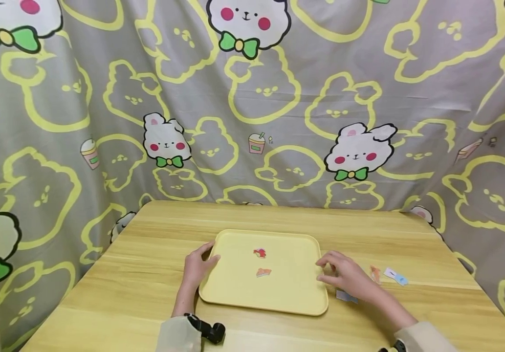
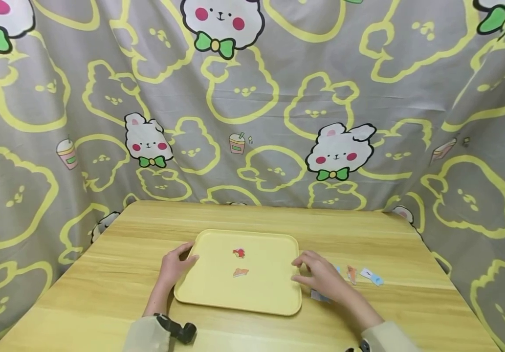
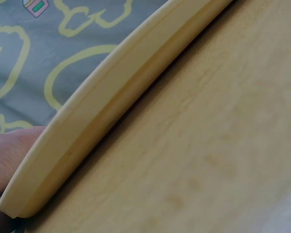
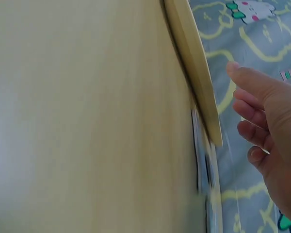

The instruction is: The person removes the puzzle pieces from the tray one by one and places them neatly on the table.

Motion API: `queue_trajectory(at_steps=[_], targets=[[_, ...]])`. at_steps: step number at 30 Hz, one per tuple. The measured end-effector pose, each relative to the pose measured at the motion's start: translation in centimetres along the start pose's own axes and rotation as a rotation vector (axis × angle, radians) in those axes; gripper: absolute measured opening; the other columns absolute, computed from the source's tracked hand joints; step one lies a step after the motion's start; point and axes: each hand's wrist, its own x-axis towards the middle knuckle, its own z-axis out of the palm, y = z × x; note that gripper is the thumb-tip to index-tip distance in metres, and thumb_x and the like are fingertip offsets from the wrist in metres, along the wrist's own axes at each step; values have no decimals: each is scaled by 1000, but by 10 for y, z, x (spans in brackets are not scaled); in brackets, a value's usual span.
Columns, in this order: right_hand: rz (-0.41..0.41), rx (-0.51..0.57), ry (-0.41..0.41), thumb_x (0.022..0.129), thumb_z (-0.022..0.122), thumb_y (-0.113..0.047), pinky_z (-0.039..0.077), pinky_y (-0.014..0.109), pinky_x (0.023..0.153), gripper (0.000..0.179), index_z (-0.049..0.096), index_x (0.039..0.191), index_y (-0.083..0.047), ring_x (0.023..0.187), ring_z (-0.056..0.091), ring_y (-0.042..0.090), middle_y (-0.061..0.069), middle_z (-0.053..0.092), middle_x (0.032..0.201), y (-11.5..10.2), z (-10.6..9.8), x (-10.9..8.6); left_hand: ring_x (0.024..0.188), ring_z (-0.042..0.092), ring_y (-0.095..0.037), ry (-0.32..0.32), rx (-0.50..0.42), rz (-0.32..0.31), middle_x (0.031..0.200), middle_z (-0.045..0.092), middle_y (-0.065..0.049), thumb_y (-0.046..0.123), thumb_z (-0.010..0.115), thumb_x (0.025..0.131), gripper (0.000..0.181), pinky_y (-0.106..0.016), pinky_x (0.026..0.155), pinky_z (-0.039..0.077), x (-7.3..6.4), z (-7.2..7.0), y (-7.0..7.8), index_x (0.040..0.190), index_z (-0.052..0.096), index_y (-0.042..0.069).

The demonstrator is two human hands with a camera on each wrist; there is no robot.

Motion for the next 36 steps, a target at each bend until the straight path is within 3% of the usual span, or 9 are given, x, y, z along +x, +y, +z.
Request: queue_trajectory(at_steps=[11,21,29,36], targets=[[-32,-29,-60,85,75,-24,43,16,62,27,68,106,-7,77,51,11,2,65,99,-23,34,43,131,52,-39,7,-8,7,136,60,-19,15,72,89,48,-52,111,43,-1,0,-1,135,60,8],[-86,-173,-102,84,76,-26,56,30,81,25,71,101,-9,89,64,15,-1,66,96,-44,63,72,130,53,-38,6,-25,6,135,61,-19,14,72,88,48,-49,110,45,0,1,-2,134,60,7],[-181,-232,-117,83,77,-26,48,17,67,19,75,93,-10,75,52,5,-3,64,85,-47,78,84,130,54,-38,12,-39,4,135,61,-20,14,73,88,48,-49,109,46,-1,1,-2,134,60,6],[-265,-299,-72,84,77,-25,46,16,63,10,75,82,-15,70,51,5,-7,61,78,-47,85,89,129,55,-38,20,-40,20,134,61,-19,14,73,87,48,-49,109,46,1,0,-2,133,61,6]])
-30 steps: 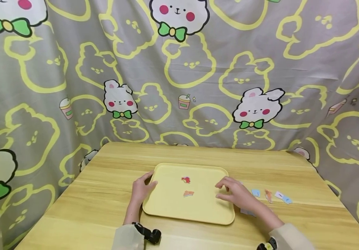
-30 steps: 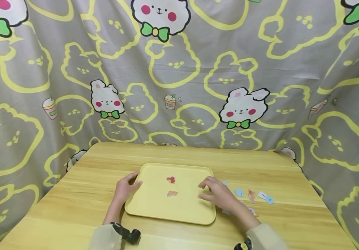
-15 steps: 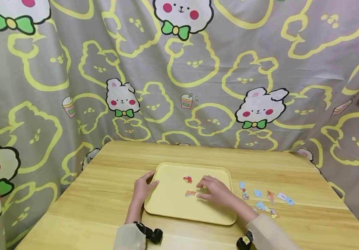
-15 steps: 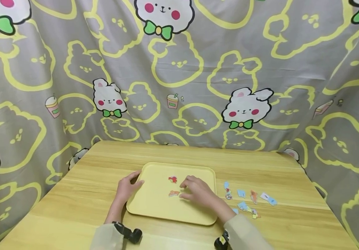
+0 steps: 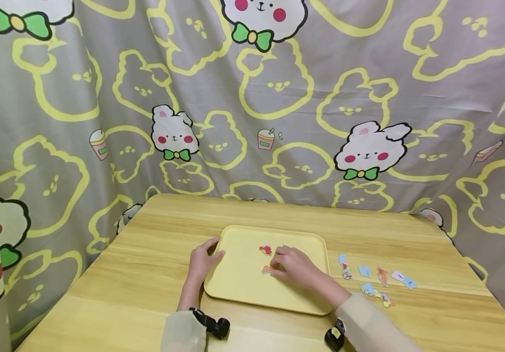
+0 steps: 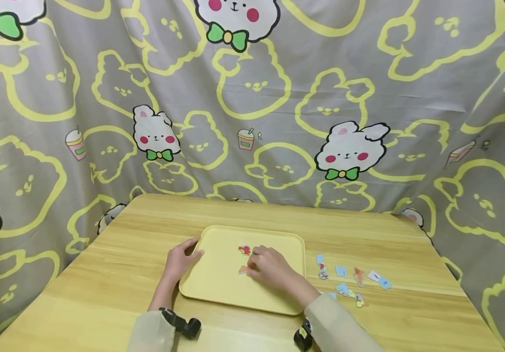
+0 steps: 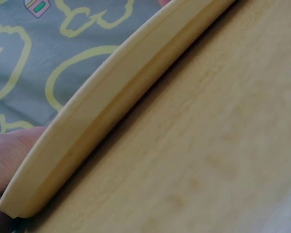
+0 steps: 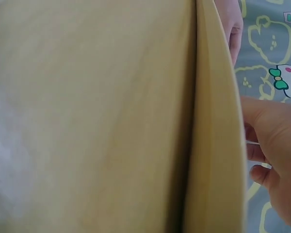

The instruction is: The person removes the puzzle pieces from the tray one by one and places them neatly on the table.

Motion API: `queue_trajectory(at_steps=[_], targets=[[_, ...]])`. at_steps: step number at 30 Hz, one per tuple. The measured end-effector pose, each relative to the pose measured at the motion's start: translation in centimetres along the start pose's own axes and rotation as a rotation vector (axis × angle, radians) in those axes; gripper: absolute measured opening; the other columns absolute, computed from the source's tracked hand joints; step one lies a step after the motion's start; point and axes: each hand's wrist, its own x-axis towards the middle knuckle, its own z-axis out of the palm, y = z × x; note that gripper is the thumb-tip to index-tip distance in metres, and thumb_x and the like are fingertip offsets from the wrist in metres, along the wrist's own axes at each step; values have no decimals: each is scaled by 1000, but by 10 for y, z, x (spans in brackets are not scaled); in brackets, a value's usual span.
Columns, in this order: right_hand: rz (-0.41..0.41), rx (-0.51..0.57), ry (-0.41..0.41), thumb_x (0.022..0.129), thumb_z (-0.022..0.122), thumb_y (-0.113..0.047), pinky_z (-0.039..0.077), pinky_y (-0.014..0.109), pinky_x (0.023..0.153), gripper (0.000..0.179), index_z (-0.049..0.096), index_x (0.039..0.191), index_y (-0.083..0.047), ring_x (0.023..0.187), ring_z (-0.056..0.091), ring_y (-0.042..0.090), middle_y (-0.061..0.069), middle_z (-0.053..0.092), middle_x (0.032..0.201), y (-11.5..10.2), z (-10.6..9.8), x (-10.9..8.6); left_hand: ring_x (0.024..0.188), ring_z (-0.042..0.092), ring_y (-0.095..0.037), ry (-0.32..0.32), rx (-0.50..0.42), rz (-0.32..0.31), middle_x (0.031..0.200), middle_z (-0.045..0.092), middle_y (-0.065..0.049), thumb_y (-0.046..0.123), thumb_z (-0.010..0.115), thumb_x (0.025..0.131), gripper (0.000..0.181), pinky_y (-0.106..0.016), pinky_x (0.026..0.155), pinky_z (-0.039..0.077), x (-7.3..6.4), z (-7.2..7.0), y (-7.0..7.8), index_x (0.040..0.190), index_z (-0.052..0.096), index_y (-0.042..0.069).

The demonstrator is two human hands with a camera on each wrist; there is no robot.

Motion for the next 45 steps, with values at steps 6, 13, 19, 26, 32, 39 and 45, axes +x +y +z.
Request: queue_trajectory(at_steps=[6,13,19,26,32,39,45], targets=[[-11,-10,36,82,79,-23,48,18,63,9,75,77,-17,68,53,4,-7,61,74,-1,0,1,130,53,-39,-10,12,-2,136,60,-20,15,72,88,48,-50,111,44,2,0,4,134,61,7],[29,-3,3,82,79,-25,40,15,60,15,72,73,-14,65,45,1,-7,59,71,-4,-4,0,131,53,-39,-14,11,-8,136,60,-19,15,73,88,48,-50,111,44,2,1,3,133,61,8],[-22,-20,106,76,81,-17,46,16,63,11,70,76,-14,68,53,3,-7,62,74,-1,-4,-3,130,54,-38,-18,16,-9,135,61,-19,14,73,88,48,-48,110,45,2,3,3,133,61,8],[-49,-5,240,73,83,-16,48,13,59,18,67,81,-15,67,59,6,-7,65,77,3,-9,-7,130,53,-38,-19,11,-17,135,61,-19,15,73,88,48,-48,110,45,2,3,4,134,61,8],[0,129,287,75,82,-12,39,7,55,18,66,82,-13,62,54,10,-5,62,74,4,-12,-13,131,52,-38,-19,10,-24,136,60,-19,16,72,88,49,-49,110,44,1,2,2,135,60,8],[67,320,304,76,80,-5,44,13,53,15,67,81,-12,62,54,13,-4,63,74,3,-14,-19,131,52,-39,-17,29,-26,136,60,-19,17,71,89,48,-49,110,45,1,1,2,135,60,8],[120,400,305,78,79,-4,47,19,51,14,67,80,-12,61,55,18,-3,64,75,2,-15,-21,132,52,-39,-14,23,-26,136,60,-19,18,73,88,49,-49,110,45,1,2,1,135,60,9]])
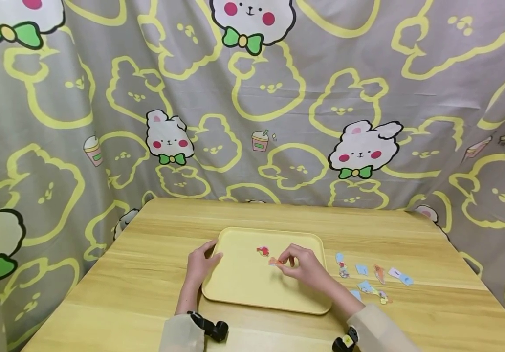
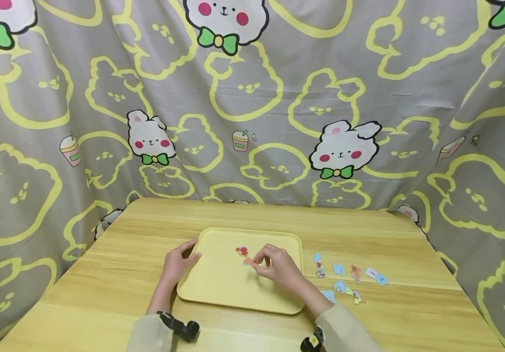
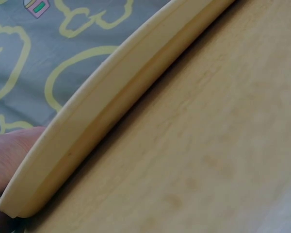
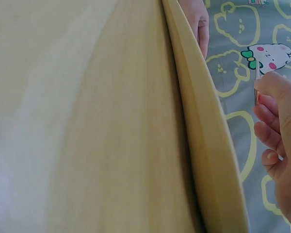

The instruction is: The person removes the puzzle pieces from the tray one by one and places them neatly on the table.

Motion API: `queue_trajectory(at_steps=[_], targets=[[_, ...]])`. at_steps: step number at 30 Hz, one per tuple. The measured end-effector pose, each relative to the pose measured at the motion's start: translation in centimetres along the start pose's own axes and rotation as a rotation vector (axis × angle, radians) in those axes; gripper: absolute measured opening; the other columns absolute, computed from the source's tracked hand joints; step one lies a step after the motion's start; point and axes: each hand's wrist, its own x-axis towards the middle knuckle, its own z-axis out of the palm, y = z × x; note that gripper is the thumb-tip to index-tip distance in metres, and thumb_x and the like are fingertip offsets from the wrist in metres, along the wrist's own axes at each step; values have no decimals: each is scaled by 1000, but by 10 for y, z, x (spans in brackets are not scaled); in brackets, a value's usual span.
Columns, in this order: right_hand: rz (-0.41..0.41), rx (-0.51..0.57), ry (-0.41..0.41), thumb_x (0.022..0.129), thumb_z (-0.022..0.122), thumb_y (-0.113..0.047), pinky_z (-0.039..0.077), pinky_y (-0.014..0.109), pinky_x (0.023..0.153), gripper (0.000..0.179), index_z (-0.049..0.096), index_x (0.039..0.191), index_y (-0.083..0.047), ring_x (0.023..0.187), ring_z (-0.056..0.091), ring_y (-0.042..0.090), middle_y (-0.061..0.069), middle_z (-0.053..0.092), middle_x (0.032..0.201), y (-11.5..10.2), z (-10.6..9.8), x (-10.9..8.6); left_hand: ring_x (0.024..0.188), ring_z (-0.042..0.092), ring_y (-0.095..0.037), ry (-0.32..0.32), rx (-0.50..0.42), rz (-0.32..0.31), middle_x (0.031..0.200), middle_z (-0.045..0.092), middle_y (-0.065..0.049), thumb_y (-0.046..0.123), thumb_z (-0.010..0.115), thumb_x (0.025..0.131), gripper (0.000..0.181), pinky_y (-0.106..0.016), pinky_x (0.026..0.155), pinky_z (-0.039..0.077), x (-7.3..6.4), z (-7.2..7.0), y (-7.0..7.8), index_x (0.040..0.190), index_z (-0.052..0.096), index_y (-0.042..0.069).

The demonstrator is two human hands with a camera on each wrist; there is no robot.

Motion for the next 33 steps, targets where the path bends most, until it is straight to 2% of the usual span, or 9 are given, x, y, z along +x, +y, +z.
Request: queue_trajectory(at_steps=[5,11,16,21,25,33], targets=[[10,-10,3,79,79,-5,46,18,51,14,67,80,-13,62,55,15,-4,64,76,0,-2,-1,129,53,-40,20,11,17,134,61,-19,17,73,87,48,-49,108,46,-1,1,0,133,61,9],[62,-40,10,78,80,-5,42,14,52,16,67,80,-15,63,53,11,-6,63,77,1,-11,-7,133,51,-38,-6,-7,-29,138,59,-17,17,72,88,50,-48,111,44,0,0,0,136,59,11],[109,-61,21,77,79,-5,40,13,52,16,67,80,-15,63,51,8,-6,62,76,4,-21,-15,134,50,-37,-12,-12,-35,139,58,-17,18,72,88,50,-48,111,44,0,0,0,136,59,11],[83,-70,46,79,78,-5,39,13,52,14,68,80,-14,63,50,8,-7,62,76,9,-30,-24,133,50,-38,-14,-13,-26,139,58,-18,18,72,88,51,-48,111,44,-1,-2,1,136,59,10],[57,-83,75,77,78,0,38,12,51,20,67,81,-16,62,49,7,-8,62,76,13,-37,-31,132,51,-38,-8,-1,-18,138,59,-19,18,73,88,51,-49,110,44,-1,-2,1,136,59,9],[83,-132,106,74,79,2,34,12,48,25,66,81,-17,64,46,1,-10,60,76,15,-56,-46,133,50,-38,-15,4,-20,138,58,-19,18,72,88,51,-49,111,43,-1,-1,2,136,58,8]])
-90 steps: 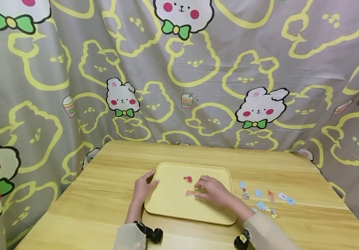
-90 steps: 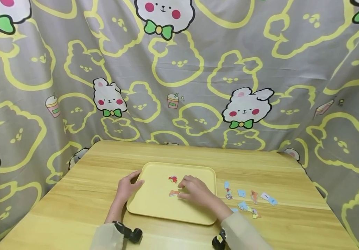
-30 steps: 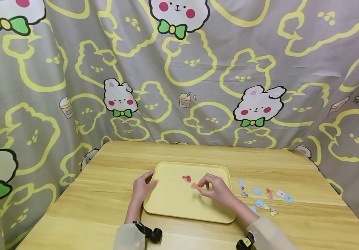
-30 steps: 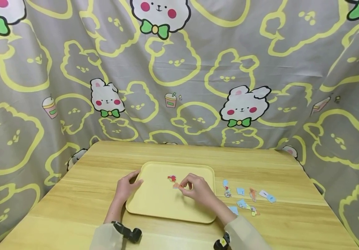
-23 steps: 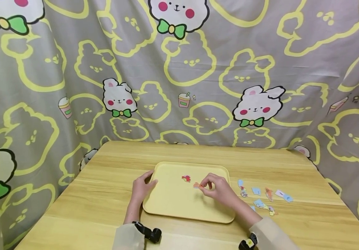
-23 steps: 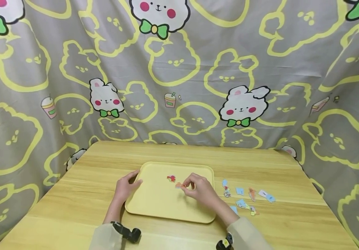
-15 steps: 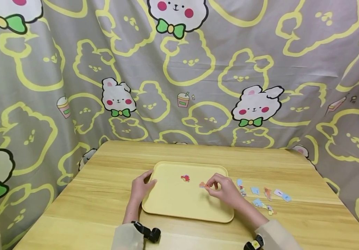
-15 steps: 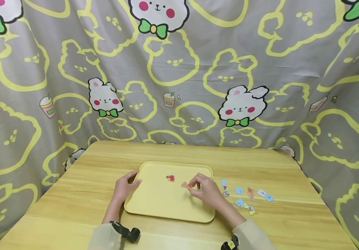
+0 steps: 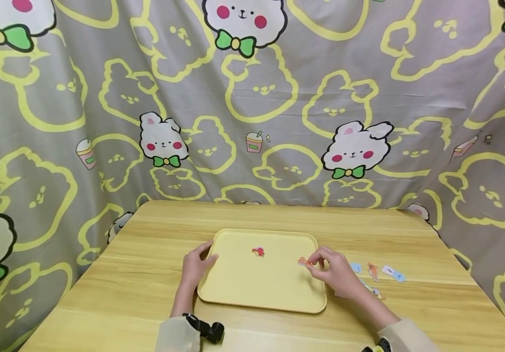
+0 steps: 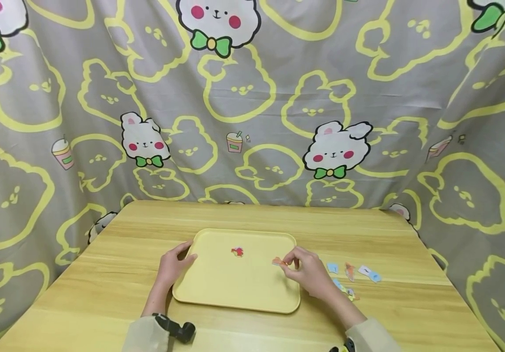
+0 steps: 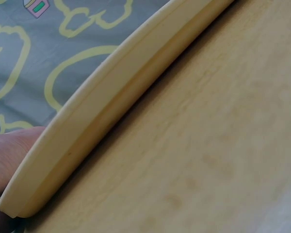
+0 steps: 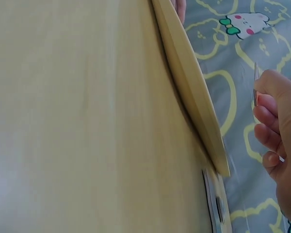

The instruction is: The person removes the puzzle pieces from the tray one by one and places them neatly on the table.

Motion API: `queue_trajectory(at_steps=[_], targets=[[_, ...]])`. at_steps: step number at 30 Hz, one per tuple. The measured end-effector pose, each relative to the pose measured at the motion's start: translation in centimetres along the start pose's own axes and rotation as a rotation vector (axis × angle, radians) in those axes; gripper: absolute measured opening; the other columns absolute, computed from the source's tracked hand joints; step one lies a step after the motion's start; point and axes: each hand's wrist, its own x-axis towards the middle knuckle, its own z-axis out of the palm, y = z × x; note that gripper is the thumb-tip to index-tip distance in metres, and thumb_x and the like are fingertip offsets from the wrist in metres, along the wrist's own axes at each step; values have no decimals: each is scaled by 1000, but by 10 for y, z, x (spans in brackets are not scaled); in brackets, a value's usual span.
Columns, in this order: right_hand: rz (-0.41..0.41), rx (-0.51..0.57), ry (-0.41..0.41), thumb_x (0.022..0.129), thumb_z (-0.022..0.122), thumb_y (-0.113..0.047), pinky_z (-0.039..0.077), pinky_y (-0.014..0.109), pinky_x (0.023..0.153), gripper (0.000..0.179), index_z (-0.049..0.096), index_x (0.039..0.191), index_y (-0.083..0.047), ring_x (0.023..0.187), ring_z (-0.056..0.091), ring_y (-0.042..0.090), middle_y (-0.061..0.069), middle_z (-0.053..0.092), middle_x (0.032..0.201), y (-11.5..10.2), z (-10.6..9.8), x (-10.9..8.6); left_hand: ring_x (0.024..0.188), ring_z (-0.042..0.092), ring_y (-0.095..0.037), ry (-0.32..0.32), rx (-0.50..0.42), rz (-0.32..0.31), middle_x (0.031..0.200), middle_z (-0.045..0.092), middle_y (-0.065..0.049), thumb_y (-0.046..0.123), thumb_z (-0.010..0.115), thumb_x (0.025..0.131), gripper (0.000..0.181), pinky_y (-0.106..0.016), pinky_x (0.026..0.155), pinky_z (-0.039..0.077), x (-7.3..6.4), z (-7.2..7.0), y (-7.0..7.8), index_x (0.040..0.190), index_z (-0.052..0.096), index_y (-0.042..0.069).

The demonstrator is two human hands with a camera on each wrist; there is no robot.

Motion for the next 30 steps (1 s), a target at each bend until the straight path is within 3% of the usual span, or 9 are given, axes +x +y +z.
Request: queue_trajectory(at_steps=[11,30], targets=[[78,-59,37,73,80,1,35,14,45,27,66,81,-20,61,46,1,-13,59,76,10,-23,-17,133,50,-39,7,16,0,138,58,-19,19,72,89,50,-50,112,42,1,0,-1,136,59,7],[129,-170,86,69,80,5,37,13,50,32,64,78,-21,63,45,-4,-15,59,75,20,-64,-47,134,49,-39,0,27,3,138,58,-19,18,71,89,51,-51,113,41,0,0,0,137,58,8]])
